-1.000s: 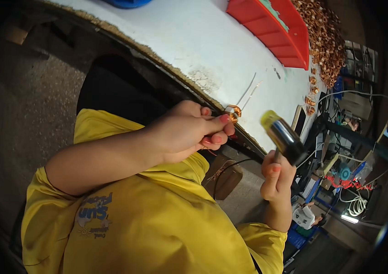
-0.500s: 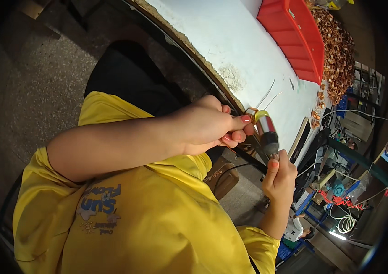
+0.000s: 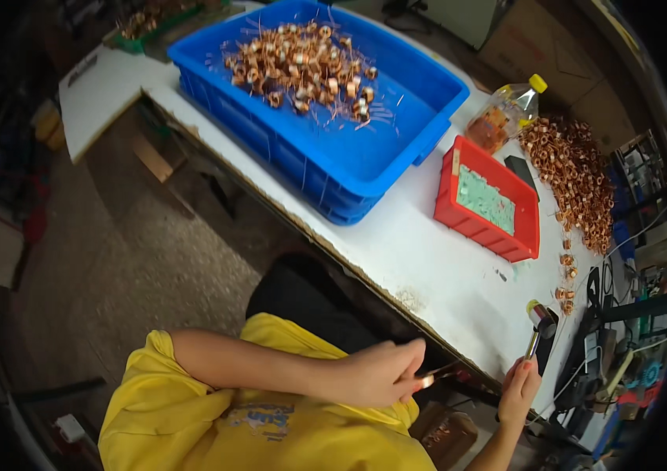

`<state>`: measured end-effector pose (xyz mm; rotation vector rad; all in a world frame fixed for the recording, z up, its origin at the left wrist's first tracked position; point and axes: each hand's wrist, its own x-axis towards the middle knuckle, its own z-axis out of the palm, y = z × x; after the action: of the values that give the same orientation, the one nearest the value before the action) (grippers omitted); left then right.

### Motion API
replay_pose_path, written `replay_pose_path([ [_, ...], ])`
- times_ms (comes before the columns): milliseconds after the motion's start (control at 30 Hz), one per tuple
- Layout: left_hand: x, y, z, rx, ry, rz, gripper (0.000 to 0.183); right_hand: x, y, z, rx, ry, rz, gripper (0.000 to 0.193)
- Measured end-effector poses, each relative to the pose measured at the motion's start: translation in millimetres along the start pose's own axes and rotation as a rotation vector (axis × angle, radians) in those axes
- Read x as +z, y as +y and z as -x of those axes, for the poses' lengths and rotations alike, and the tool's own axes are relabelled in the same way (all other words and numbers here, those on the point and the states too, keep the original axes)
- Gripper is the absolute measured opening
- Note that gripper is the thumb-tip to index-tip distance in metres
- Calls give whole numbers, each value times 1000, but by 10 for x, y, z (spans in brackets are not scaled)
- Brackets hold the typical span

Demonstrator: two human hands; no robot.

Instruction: Assembling and threading wire through small copper-colored coils at an industrial workbench.

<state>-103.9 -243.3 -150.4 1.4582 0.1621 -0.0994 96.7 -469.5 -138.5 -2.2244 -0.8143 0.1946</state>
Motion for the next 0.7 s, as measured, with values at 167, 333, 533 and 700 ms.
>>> replay_pose_path([
  [167, -746, 730, -226, 549, 523, 291, 15, -3, -105, -29, 53, 9, -10, 33],
  [333, -1765, 1200, -425, 386, 897, 312, 42, -37, -293, 34, -43, -40, 106, 28],
  [533, -1138, 921, -314, 333, 861, -305, 17, -64, -327, -41, 23, -145, 43, 12],
  [700, -215, 487, -86, 515, 607, -463, 5, 4, -222, -186, -129, -9, 312, 23],
])
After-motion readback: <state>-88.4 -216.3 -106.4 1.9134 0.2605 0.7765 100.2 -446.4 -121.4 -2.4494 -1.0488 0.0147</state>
